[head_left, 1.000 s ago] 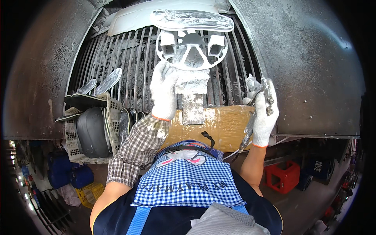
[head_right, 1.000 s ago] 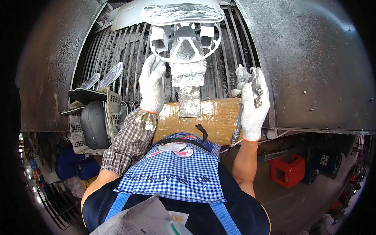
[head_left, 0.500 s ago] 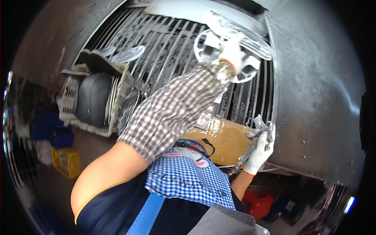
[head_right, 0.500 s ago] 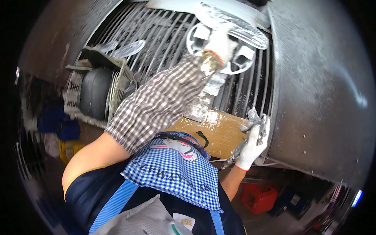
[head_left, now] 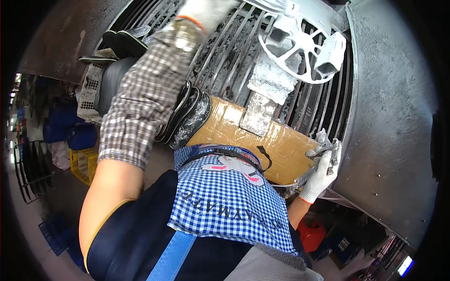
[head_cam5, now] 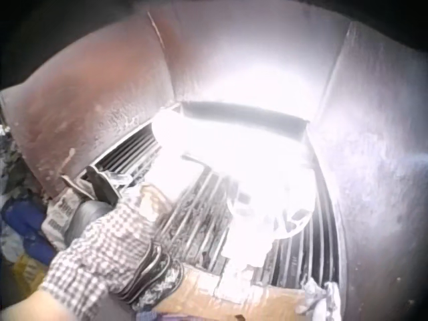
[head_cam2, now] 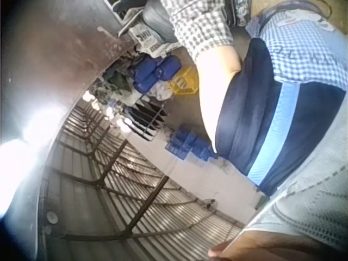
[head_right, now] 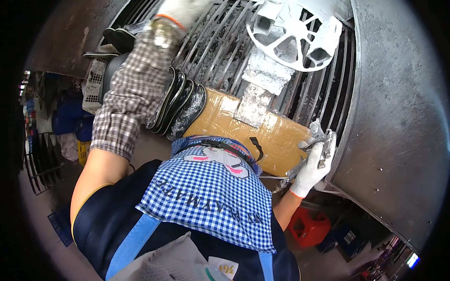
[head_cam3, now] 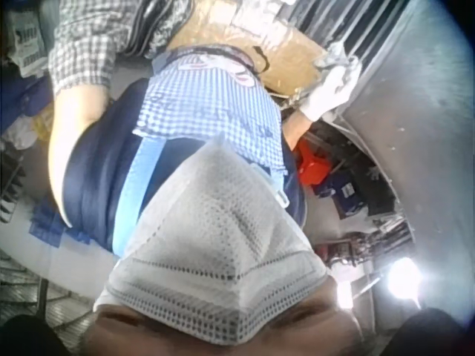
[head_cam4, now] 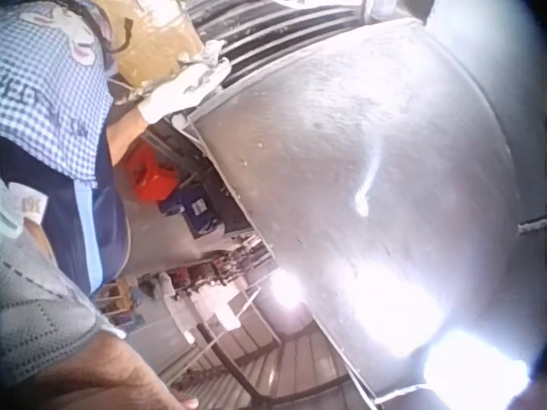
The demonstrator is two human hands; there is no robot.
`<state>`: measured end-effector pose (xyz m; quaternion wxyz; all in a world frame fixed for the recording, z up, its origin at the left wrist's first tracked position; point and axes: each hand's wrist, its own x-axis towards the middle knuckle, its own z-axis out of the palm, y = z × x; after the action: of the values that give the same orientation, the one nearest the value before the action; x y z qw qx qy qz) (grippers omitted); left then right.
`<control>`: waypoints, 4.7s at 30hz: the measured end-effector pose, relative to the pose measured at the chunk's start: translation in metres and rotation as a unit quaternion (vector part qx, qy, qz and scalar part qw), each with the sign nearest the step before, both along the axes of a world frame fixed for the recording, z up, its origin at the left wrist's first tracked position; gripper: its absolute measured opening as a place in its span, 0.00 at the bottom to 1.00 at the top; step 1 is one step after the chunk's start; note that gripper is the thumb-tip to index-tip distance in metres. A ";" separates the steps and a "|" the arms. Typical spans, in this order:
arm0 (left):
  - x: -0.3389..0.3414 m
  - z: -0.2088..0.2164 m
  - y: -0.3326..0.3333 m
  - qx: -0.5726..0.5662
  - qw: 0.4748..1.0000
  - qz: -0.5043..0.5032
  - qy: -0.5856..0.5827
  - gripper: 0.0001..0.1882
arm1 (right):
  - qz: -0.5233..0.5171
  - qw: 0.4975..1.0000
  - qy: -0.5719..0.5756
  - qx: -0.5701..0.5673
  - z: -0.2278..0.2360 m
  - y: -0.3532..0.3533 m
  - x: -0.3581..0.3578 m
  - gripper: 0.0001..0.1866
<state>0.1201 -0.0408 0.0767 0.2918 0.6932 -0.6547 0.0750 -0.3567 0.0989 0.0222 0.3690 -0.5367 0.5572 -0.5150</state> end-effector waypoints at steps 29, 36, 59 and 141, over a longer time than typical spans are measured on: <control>0.035 -0.242 0.067 0.038 0.448 0.213 0.868 0.36 | 0.042 0.998 0.023 0.050 -0.002 -0.001 0.026 0.28; 0.021 -0.184 0.101 0.343 0.809 0.002 0.477 0.23 | 0.032 0.996 0.035 0.071 -0.011 0.001 0.020 0.27; -0.076 -0.135 0.094 0.476 0.855 -0.199 -0.048 0.26 | 0.030 0.997 -0.044 0.057 -0.018 0.005 0.001 0.29; -0.135 0.041 -0.086 -0.108 0.939 -0.317 -0.084 0.15 | -0.017 0.990 -0.140 0.027 -0.031 0.013 -0.031 0.29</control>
<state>-0.0154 -0.1271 0.1178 0.3174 0.4053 -0.8506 0.1072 -0.3872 0.1114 -0.0086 0.4491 -0.4391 0.5230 -0.5763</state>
